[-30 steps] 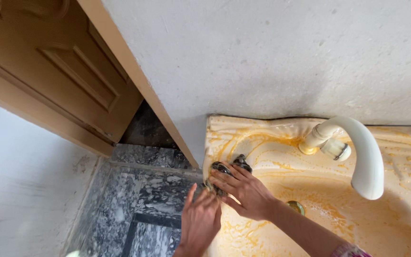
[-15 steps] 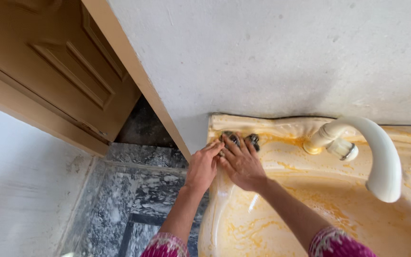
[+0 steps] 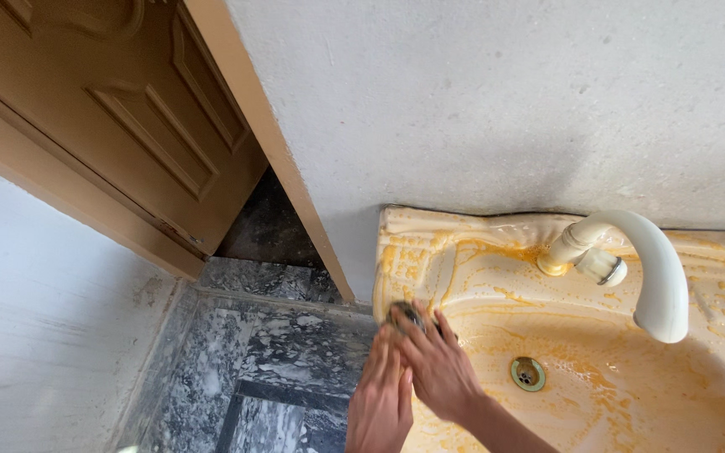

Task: The person scrubs a heavily stained bathroom sink with a dark cloth, repeatedly wiping the basin, faucet, and surrounding surfaces. The person moves the cloth around the sink to remove orange discoloration.

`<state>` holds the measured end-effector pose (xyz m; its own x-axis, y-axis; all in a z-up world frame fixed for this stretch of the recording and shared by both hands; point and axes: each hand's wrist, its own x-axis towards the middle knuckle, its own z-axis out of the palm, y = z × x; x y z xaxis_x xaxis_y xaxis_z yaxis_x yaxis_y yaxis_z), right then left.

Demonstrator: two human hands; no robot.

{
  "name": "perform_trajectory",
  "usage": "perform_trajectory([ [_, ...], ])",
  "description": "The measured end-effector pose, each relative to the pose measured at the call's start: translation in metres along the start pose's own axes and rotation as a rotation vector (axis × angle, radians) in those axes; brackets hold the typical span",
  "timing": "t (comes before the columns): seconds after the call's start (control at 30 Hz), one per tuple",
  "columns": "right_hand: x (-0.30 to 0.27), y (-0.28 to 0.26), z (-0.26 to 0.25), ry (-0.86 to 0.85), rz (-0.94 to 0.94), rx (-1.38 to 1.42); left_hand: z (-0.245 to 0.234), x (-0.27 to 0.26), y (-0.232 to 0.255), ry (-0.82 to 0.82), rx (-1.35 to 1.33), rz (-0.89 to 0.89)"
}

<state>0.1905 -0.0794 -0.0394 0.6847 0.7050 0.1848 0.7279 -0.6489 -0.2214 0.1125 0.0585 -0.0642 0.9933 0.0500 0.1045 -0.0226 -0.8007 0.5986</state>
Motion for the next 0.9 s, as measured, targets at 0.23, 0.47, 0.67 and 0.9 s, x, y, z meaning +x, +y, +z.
perform_trajectory([
  [0.23,0.041,0.094,0.001,0.032,0.282,-0.162,0.024,0.131,0.048,-0.169,0.223,0.102],
  [0.47,-0.055,0.165,-0.037,0.068,0.416,-0.193,0.096,0.144,0.142,-0.272,0.201,0.312],
  [0.67,-0.061,0.168,-0.038,0.173,0.547,-0.207,0.09,0.144,0.143,-0.249,0.226,0.376],
  [0.9,-0.003,0.149,-0.006,0.284,0.179,-0.028,0.045,0.134,0.088,-0.058,0.222,0.222],
])
